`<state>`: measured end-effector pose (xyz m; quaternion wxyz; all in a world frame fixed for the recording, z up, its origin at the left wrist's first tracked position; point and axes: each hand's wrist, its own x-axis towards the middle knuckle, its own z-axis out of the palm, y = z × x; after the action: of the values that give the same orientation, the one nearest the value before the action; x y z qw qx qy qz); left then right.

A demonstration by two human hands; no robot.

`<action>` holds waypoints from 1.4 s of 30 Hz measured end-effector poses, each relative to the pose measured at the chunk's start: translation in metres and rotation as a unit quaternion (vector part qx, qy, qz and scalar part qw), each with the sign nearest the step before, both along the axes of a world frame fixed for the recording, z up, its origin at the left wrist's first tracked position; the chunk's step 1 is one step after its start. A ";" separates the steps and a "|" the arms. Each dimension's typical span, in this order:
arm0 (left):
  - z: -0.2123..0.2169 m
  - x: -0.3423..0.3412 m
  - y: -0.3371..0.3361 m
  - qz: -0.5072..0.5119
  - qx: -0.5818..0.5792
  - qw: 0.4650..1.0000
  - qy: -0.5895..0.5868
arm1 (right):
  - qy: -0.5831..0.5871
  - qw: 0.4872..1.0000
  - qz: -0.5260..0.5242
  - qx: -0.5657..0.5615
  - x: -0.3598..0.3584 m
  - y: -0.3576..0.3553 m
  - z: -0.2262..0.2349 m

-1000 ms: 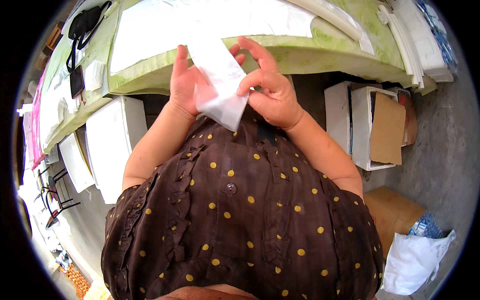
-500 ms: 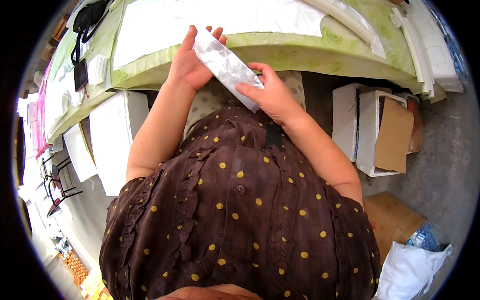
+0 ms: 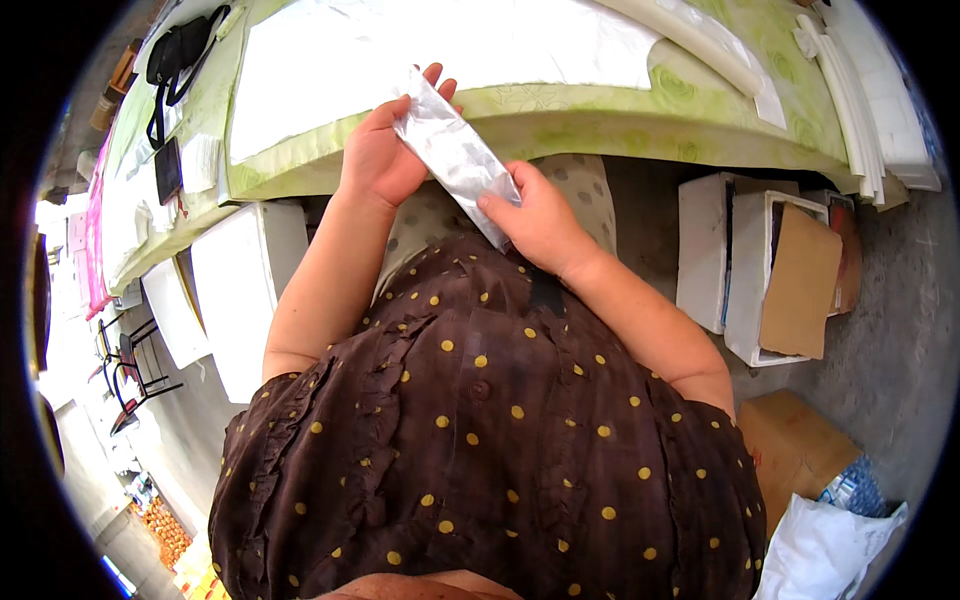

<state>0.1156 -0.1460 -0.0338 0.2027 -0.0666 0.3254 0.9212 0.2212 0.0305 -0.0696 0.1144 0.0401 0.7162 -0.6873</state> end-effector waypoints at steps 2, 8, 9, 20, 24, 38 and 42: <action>0.005 -0.008 0.001 0.006 -0.021 1.000 -0.008 | -0.032 0.999 0.012 -0.002 -0.001 0.001 0.003; 0.019 -0.060 0.001 0.008 -0.059 0.998 0.030 | -0.001 0.999 -0.020 -0.034 -0.009 -0.003 0.001; 0.026 -0.072 0.002 0.023 -0.088 0.995 0.031 | -0.004 0.998 -0.030 -0.053 -0.011 -0.003 -0.001; -0.001 -0.117 -0.046 0.124 -0.613 0.597 0.503 | -0.104 0.983 -0.069 -0.135 -0.024 -0.007 0.000; -0.004 -0.078 -0.021 -0.081 -0.733 0.412 0.535 | -0.113 0.980 -0.067 -0.148 -0.023 -0.005 -0.005; 0.021 -0.030 -0.041 -0.167 -0.642 0.374 0.648 | -0.122 0.969 -0.028 -0.212 -0.020 -0.005 0.007; 0.001 -0.021 -0.036 -0.161 -0.684 0.341 0.624 | -0.118 0.982 0.010 -0.147 -0.014 -0.008 0.030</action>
<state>0.0951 -0.1819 -0.0333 -0.0311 0.4664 0.8782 0.1010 0.2075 0.0225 -0.0399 0.2091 0.0964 0.5889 -0.7747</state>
